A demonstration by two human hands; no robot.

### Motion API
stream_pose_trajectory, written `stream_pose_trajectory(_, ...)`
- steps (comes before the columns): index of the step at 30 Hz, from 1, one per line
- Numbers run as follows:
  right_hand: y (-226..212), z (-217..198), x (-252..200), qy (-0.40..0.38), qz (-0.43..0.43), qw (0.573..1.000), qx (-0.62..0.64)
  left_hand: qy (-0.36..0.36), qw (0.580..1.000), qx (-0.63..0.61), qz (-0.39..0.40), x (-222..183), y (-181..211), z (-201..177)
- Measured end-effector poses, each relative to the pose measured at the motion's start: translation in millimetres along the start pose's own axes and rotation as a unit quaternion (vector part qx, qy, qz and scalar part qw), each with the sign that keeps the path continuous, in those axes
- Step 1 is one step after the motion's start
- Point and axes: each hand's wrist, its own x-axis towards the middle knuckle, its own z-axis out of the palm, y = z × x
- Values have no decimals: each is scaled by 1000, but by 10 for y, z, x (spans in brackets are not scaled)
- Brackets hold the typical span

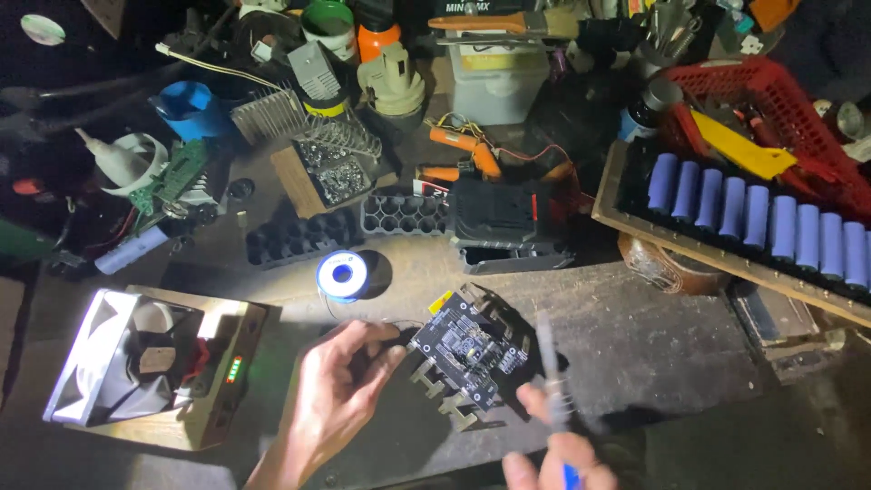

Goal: Soldering components and pins onto a battery management system circuit board at a repair bench.

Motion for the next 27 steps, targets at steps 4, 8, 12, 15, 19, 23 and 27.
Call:
stream_pose_trajectory(4,100,39,424,137,-19,841,523,86,989,-31,120,-85,-127,32)
stream_pose_trajectory(8,68,70,702,137,-54,823,549,88,991,-24,95,-96,-155,117)
stream_pose_trajectory(12,61,59,750,98,-101,800,583,114,978,33,172,-62,-179,148)
stream_pose_trajectory(15,103,56,771,33,-125,811,570,99,982,-12,162,-54,-174,156)
stream_pose_trajectory(19,101,140,725,45,-121,854,504,109,973,21,201,-42,-181,146)
stream_pose_trajectory(23,229,335,688,10,-131,862,489,123,959,93,236,-49,-203,162)
stream_pose_trajectory(27,147,267,662,-3,-81,881,467,155,953,135,224,-65,-263,229)
